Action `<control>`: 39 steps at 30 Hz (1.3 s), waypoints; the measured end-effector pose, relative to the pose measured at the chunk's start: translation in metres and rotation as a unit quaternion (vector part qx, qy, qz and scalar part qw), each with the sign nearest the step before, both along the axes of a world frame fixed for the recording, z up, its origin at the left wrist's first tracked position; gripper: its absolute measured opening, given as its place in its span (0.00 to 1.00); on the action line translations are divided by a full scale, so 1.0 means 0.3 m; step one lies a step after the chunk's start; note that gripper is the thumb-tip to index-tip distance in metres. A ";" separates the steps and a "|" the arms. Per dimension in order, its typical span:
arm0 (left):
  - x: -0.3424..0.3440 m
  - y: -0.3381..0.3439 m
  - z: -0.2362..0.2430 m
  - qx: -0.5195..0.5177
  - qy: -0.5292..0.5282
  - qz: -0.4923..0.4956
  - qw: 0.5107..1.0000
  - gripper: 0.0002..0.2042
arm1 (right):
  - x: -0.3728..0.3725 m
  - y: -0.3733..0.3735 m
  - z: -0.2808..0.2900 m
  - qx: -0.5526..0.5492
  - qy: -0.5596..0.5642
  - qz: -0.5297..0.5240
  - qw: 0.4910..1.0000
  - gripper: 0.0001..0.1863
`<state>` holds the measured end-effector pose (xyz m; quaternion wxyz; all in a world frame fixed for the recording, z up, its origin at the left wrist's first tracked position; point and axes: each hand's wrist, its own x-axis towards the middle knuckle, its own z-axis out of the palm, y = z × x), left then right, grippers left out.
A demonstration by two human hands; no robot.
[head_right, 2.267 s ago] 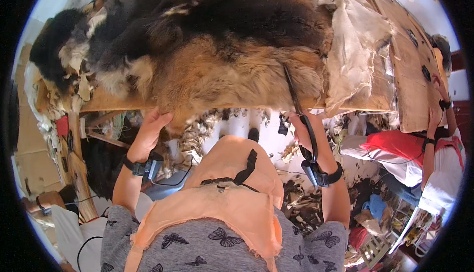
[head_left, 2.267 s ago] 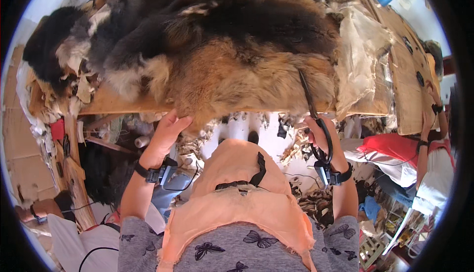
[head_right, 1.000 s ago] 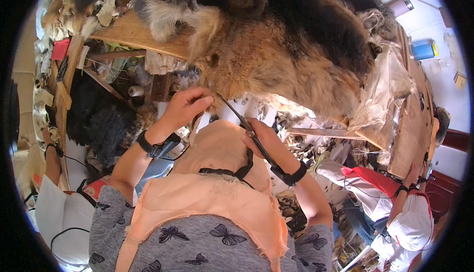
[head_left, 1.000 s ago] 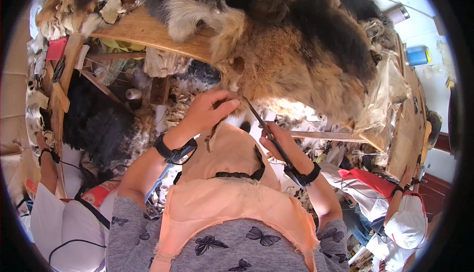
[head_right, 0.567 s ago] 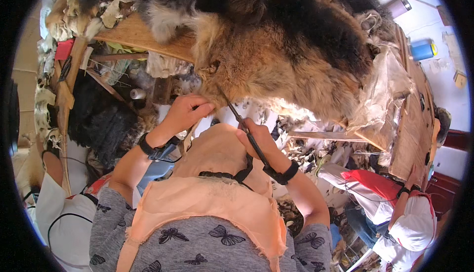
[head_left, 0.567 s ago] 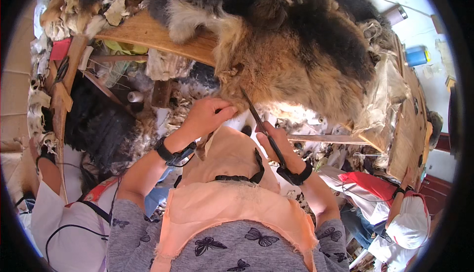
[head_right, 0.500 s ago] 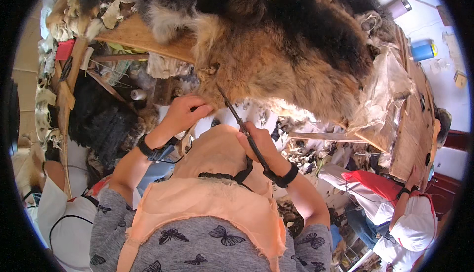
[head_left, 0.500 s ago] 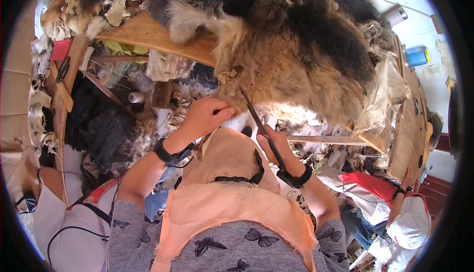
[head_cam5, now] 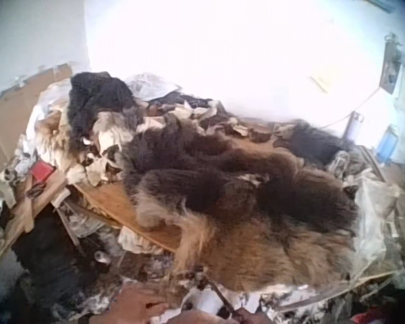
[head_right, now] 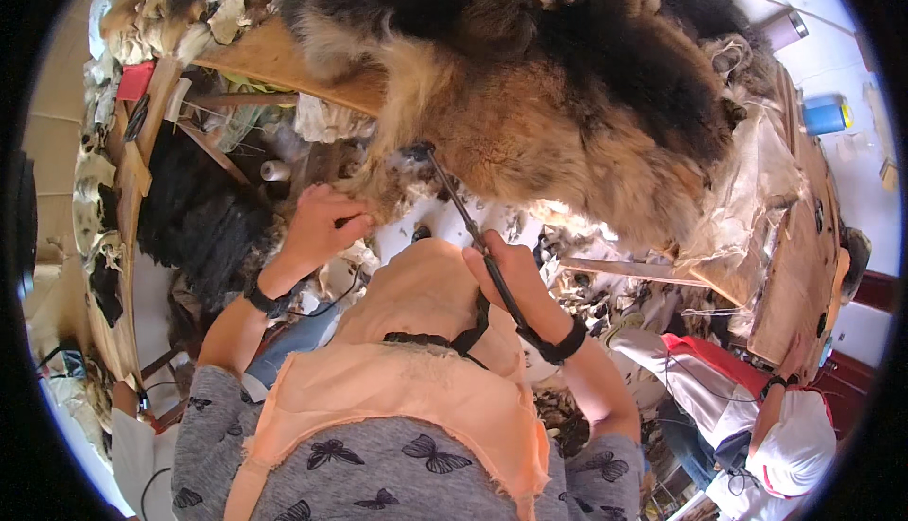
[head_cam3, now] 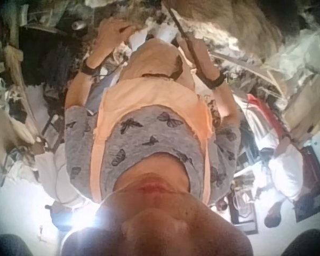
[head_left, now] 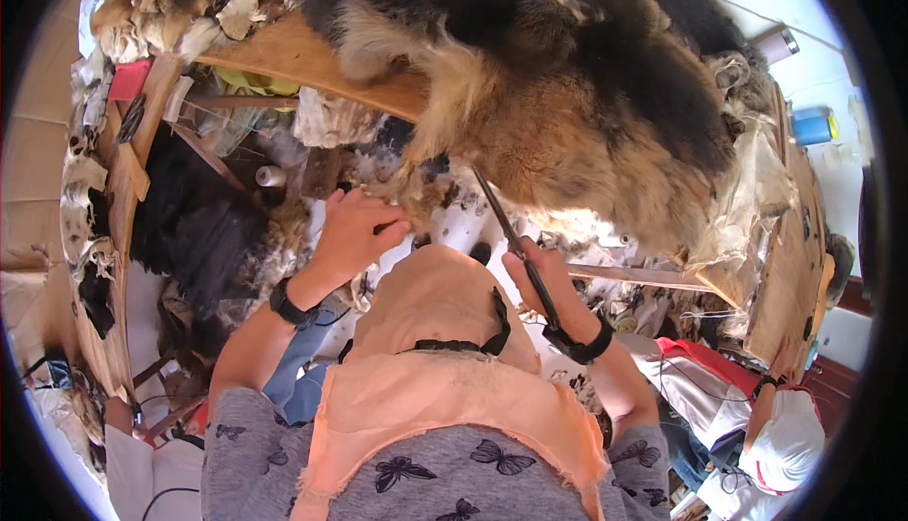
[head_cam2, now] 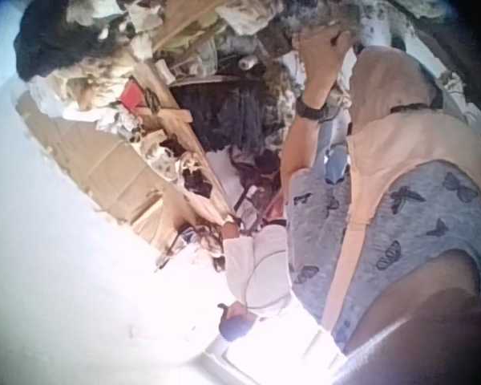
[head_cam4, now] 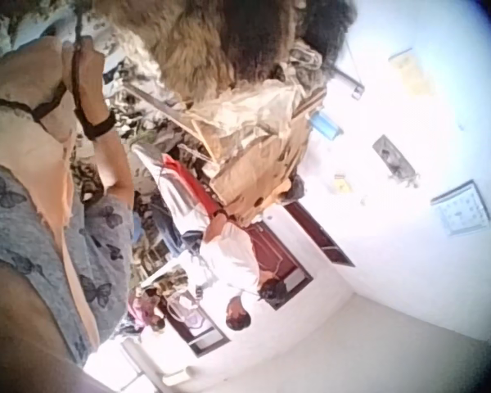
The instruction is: Trims the edges of animal fur pelts using scissors and a hand tool at a workbench
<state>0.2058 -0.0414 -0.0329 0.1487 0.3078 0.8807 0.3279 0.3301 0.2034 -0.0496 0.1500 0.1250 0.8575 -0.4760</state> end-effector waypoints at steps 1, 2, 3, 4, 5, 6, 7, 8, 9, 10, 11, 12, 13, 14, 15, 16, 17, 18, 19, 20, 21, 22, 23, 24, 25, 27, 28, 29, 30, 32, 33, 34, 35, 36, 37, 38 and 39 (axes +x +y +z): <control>0.001 -0.015 0.009 -0.045 0.031 0.010 0.998 0.07 | -0.002 -0.004 0.009 0.003 0.023 0.036 0.999 0.19; 0.004 -0.030 0.013 -0.045 0.030 0.010 0.998 0.07 | -0.004 -0.009 0.012 0.005 0.046 0.072 0.996 0.20; 0.005 -0.036 0.017 -0.059 0.024 0.008 0.998 0.07 | -0.013 -0.011 -0.006 0.009 0.055 0.092 0.994 0.22; 0.010 -0.039 0.022 -0.073 0.019 0.005 0.997 0.07 | -0.024 -0.016 -0.016 0.010 0.056 0.092 0.994 0.22; 0.020 -0.039 0.030 -0.072 0.020 0.004 0.997 0.07 | -0.039 -0.027 -0.022 -0.001 0.047 0.073 0.996 0.23; 0.031 -0.042 0.041 -0.054 0.036 -0.016 0.998 0.07 | -0.058 -0.040 -0.023 -0.013 0.040 0.054 0.998 0.23; 0.042 -0.044 0.048 -0.036 0.052 -0.036 0.997 0.08 | -0.074 -0.050 -0.023 -0.037 0.044 0.038 0.998 0.23; 0.053 -0.046 0.048 -0.035 0.054 -0.039 0.997 0.08 | -0.077 -0.055 -0.025 -0.036 0.046 0.035 0.998 0.23; 0.062 -0.052 0.047 -0.046 0.056 -0.048 0.996 0.08 | -0.083 -0.060 -0.031 -0.056 0.027 0.027 0.998 0.22; 0.063 -0.053 0.044 -0.057 0.058 -0.058 0.995 0.09 | -0.088 -0.062 -0.038 -0.077 0.008 0.018 0.997 0.22; 0.054 -0.051 0.036 -0.057 0.061 -0.058 0.995 0.09 | -0.079 -0.061 -0.053 -0.056 0.029 0.012 0.998 0.20; 0.046 -0.049 0.021 -0.040 0.061 -0.055 0.996 0.09 | -0.070 -0.057 -0.050 -0.055 0.032 0.012 0.998 0.20; 0.035 -0.042 0.008 -0.023 0.062 -0.053 0.996 0.08 | -0.066 -0.050 -0.044 -0.059 0.046 0.003 0.997 0.19; 0.003 -0.026 -0.001 -0.021 0.065 -0.054 0.996 0.08 | -0.072 -0.040 -0.039 -0.062 0.061 -0.005 0.996 0.18; -0.038 -0.005 -0.004 0.060 0.063 -0.019 0.996 0.08 | -0.081 -0.032 -0.046 -0.061 0.063 -0.027 0.996 0.17; -0.081 0.010 0.000 0.141 0.062 0.018 0.988 0.08 | -0.091 -0.028 -0.038 -0.060 0.067 -0.027 0.996 0.17; -0.113 0.039 0.026 0.153 0.063 0.064 0.984 0.09 | -0.103 -0.021 -0.023 -0.055 0.079 -0.031 0.995 0.17; -0.147 0.068 0.035 0.161 0.071 0.061 0.982 0.09 | -0.121 -0.007 -0.007 -0.045 0.095 -0.036 0.994 0.17; -0.181 0.099 0.047 0.221 -0.029 0.122 0.967 0.11 | -0.122 0.003 -0.012 -0.027 0.108 -0.032 0.993 0.17; -0.211 0.127 0.063 0.279 -0.129 0.175 0.935 0.12 | -0.110 -0.002 -0.012 -0.006 0.149 -0.022 0.989 0.18; -0.241 0.175 0.058 0.350 -0.138 0.146 0.915 0.15 | -0.088 0.019 -0.071 0.043 0.172 0.000 0.984 0.17; -0.264 0.190 0.018 0.377 -0.215 0.155 0.888 0.16 | -0.075 0.021 -0.113 0.053 0.240 0.020 0.969 0.15; -0.293 0.217 -0.004 0.405 -0.289 0.145 0.856 0.16 | -0.029 0.058 -0.279 -0.044 0.096 -0.023 0.994 0.16; -0.299 0.281 0.032 0.415 -0.344 0.159 0.827 0.16 | 0.011 0.086 -0.537 -0.252 0.067 -0.145 0.954 0.17; -0.324 0.232 -0.030 0.440 -0.385 0.216 0.782 0.13 | -0.048 0.042 -0.223 0.037 0.182 0.061 0.981 0.18; -0.358 0.213 -0.066 0.485 -0.454 0.204 0.719 0.06 | -0.041 0.040 -0.129 0.049 0.109 0.086 0.989 0.19; -0.352 0.217 -0.059 0.514 -0.476 0.214 0.681 0.05 | -0.026 0.036 -0.124 0.064 0.182 0.063 0.979 0.18; -0.376 0.186 -0.106 0.486 -0.530 0.220 0.659 0.03 | -0.012 0.027 -0.062 0.082 0.156 0.061 0.982 0.18; -0.377 0.202 -0.102 0.508 -0.547 0.226 0.626 0.02 | 0.001 0.030 -0.075 0.093 0.117 0.043 0.988 0.18; -0.389 0.220 -0.087 0.527 -0.598 0.196 0.572 0.03 | 0.018 0.077 -0.176 0.077 0.212 0.014 0.974 0.18; -0.406 0.206 -0.136 0.563 -0.601 0.112 0.556 0.05 | 0.013 0.089 -0.158 0.034 0.246 0.001 0.969 0.18; -0.412 0.235 -0.118 0.568 -0.602 0.085 0.555 0.05 | 0.036 0.106 -0.147 -0.141 0.021 -0.122 0.982 0.18; -0.404 0.236 -0.098 0.567 -0.614 0.083 0.543 0.07 | 0.039 0.117 -0.171 -0.089 0.069 -0.122 0.986 0.19; -0.408 0.246 -0.088 0.561 -0.627 0.080 0.534 0.08 | 0.032 0.124 -0.182 -0.040 0.118 -0.124 0.984 0.21; -0.437 0.269 -0.139 0.561 -0.628 0.071 0.535 0.08 | 0.020 0.051 0.064 -0.044 0.113 -0.132 0.984 0.19; -0.469 0.290 -0.210 0.537 -0.580 0.030 0.612 0.09 | -0.013 0.087 0.045 -0.039 0.118 -0.135 0.983 0.19; -0.477 0.297 -0.217 0.508 -0.525 -0.008 0.683 0.10 | -0.021 0.097 0.047 -0.026 0.131 -0.130 0.982 0.19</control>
